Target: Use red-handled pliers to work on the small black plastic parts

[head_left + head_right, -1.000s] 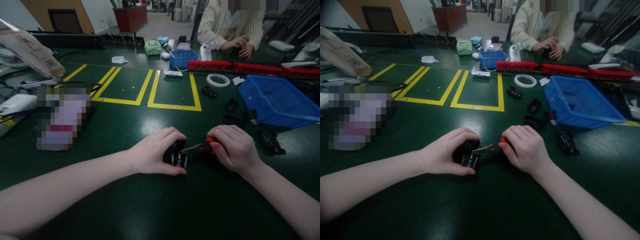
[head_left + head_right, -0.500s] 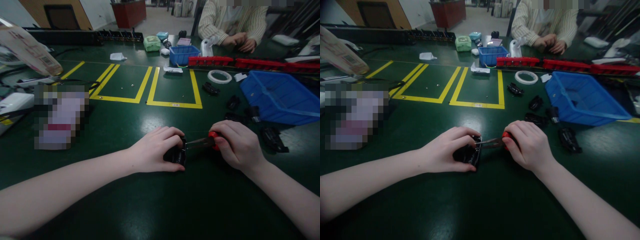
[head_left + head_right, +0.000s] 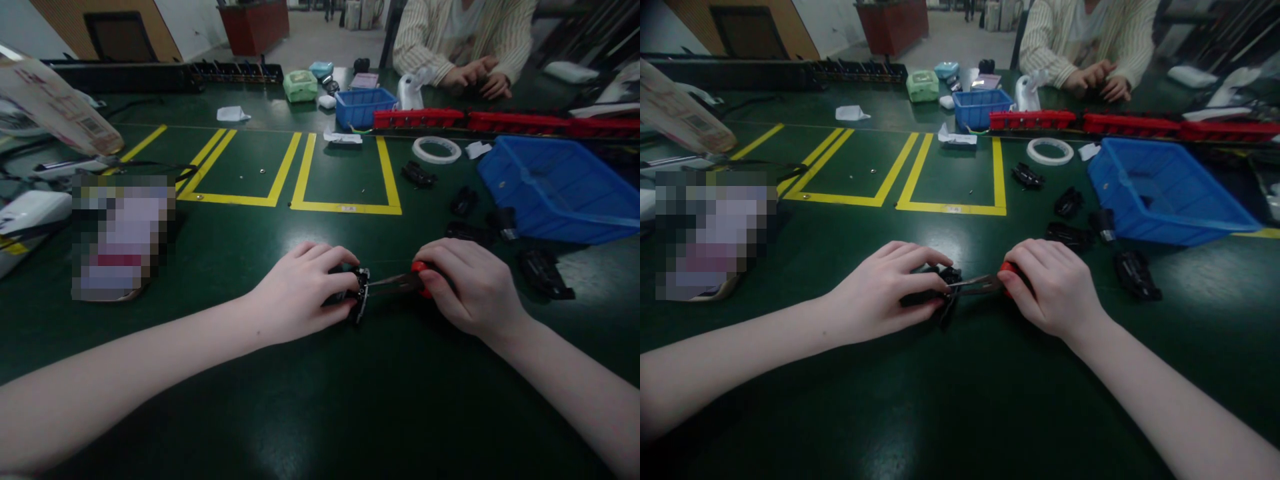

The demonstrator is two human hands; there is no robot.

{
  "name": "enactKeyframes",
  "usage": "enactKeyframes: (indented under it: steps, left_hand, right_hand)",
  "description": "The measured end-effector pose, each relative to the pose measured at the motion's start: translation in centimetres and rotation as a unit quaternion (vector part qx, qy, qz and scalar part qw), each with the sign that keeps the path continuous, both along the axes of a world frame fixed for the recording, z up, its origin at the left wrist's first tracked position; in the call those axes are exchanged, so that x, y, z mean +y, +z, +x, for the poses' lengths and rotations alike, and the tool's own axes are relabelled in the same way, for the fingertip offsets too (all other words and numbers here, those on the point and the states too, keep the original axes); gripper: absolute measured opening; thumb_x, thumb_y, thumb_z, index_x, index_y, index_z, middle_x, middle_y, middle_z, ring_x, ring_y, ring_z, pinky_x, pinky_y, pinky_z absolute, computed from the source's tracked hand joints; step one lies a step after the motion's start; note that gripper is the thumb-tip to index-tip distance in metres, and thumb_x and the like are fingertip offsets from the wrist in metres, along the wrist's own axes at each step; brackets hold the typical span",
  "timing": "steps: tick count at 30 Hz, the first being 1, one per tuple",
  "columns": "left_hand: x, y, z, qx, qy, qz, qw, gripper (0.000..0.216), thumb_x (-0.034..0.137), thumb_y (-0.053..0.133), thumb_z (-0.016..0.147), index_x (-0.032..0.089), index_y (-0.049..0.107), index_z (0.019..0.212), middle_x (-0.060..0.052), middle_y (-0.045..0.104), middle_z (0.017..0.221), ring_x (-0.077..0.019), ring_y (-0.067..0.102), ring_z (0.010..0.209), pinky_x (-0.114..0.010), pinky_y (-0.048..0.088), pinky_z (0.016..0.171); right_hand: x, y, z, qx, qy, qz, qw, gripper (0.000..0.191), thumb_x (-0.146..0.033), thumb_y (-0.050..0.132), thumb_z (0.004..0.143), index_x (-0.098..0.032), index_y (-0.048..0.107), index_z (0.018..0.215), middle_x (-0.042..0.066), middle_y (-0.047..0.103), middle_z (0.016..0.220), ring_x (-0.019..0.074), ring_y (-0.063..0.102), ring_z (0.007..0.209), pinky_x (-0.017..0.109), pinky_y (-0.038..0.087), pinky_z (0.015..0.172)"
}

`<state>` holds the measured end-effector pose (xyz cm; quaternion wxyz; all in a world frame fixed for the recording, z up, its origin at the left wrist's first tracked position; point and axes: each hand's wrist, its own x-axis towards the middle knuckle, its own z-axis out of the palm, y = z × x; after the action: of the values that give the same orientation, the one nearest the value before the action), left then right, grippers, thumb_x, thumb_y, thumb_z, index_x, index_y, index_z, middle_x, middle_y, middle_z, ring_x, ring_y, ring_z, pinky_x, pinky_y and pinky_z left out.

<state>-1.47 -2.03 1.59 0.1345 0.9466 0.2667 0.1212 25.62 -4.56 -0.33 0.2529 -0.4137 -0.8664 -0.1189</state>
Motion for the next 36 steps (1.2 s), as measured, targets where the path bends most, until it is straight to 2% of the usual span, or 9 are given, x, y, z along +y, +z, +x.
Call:
enactKeyframes:
  steps: [6,11,14,19,24,27,30,33,36]
  left_hand:
    - [0.1,1.1,0.9,0.052,0.027,-0.009,0.998,0.01,0.02,0.064,0.092,0.022,0.072,0.097,-0.002,0.066,0.112,-0.0238,0.062,0.103,-0.043,0.044,0.091]
    - [-0.1,0.4,1.0,0.041,0.007,0.058,0.997,0.012,0.017,0.057,0.095,0.017,0.069,0.097,-0.006,0.064,0.118,-0.0237,0.06,0.107,-0.042,0.043,0.095]
    - [-0.3,0.4,0.9,0.051,-0.012,0.088,0.995,0.015,0.015,0.052,0.097,0.014,0.066,0.1,-0.008,0.064,0.117,-0.0234,0.062,0.101,-0.038,0.047,0.087]
    - [-0.4,1.0,0.8,0.072,-0.027,0.078,0.994,0.012,0.015,0.053,0.097,0.014,0.064,0.101,-0.007,0.065,0.109,-0.021,0.064,0.092,-0.032,0.05,0.077]
    - [0.0,0.9,0.6,0.011,-0.009,0.039,0.999,0.011,0.016,0.049,0.098,0.015,0.06,0.1,-0.005,0.066,0.098,-0.0193,0.063,0.089,-0.032,0.05,0.077]
    - [0.3,0.9,0.5,-0.044,0.0,0.009,0.999,0.012,0.017,0.046,0.1,0.016,0.058,0.101,-0.004,0.065,0.098,-0.0183,0.063,0.089,-0.032,0.05,0.077]
    - [0.4,0.9,0.4,-0.101,0.004,-0.029,0.994,0.01,0.015,0.047,0.1,0.017,0.057,0.101,-0.003,0.065,0.098,-0.0163,0.062,0.088,-0.028,0.05,0.075]
    - [0.2,1.0,0.5,-0.131,-0.014,-0.058,0.99,0.009,0.013,0.049,0.099,0.017,0.057,0.101,-0.002,0.065,0.098,-0.0155,0.062,0.089,-0.027,0.049,0.076]
    - [0.1,1.0,0.6,-0.16,-0.032,-0.074,0.984,0.008,0.013,0.052,0.099,0.018,0.058,0.099,0.0,0.065,0.095,-0.0145,0.062,0.088,-0.026,0.048,0.076]
  right_hand:
    - [0.0,-0.1,0.0,0.002,-0.003,0.0,1.0,0.018,-0.027,0.044,0.098,-0.019,0.057,0.088,0.007,0.068,0.082,0.0193,0.063,0.074,0.034,0.048,0.067]
    - [0.1,-0.3,0.2,-0.005,-0.041,-0.009,0.999,0.021,-0.029,0.044,0.098,-0.019,0.058,0.085,0.006,0.066,0.08,0.0184,0.061,0.072,0.033,0.046,0.067]
    - [0.3,-0.5,0.2,-0.035,-0.072,-0.007,0.997,0.025,-0.031,0.044,0.099,-0.019,0.058,0.084,0.007,0.066,0.079,0.019,0.059,0.071,0.034,0.045,0.067]
    - [0.3,-0.8,0.0,-0.065,-0.096,-0.002,0.993,0.029,-0.033,0.042,0.1,-0.016,0.06,0.084,0.008,0.065,0.08,0.0201,0.059,0.072,0.034,0.045,0.068]
    - [0.5,-0.8,0.0,-0.061,-0.102,0.001,0.993,0.025,-0.031,0.046,0.099,-0.015,0.061,0.088,0.009,0.066,0.085,0.0224,0.062,0.079,0.037,0.048,0.074]
    - [0.3,-0.2,-0.1,-0.059,-0.082,0.055,0.993,0.015,-0.027,0.054,0.095,-0.014,0.062,0.098,0.012,0.07,0.095,0.0253,0.065,0.089,0.045,0.049,0.088]
    - [-0.6,0.6,-1.3,-0.026,-0.007,0.103,0.994,0.015,-0.016,0.062,0.089,-0.015,0.061,0.105,0.011,0.072,0.095,0.0228,0.067,0.088,0.046,0.051,0.092]
    - [-1.9,1.0,-3.2,0.06,0.086,0.049,0.993,0.026,-0.009,0.063,0.087,-0.014,0.061,0.112,0.01,0.072,0.097,0.0184,0.068,0.089,0.034,0.056,0.081]
    - [-2.8,1.1,-4.6,0.134,0.109,0.01,0.985,0.023,-0.006,0.064,0.086,-0.009,0.063,0.109,0.012,0.072,0.095,0.0167,0.068,0.089,0.028,0.057,0.077]
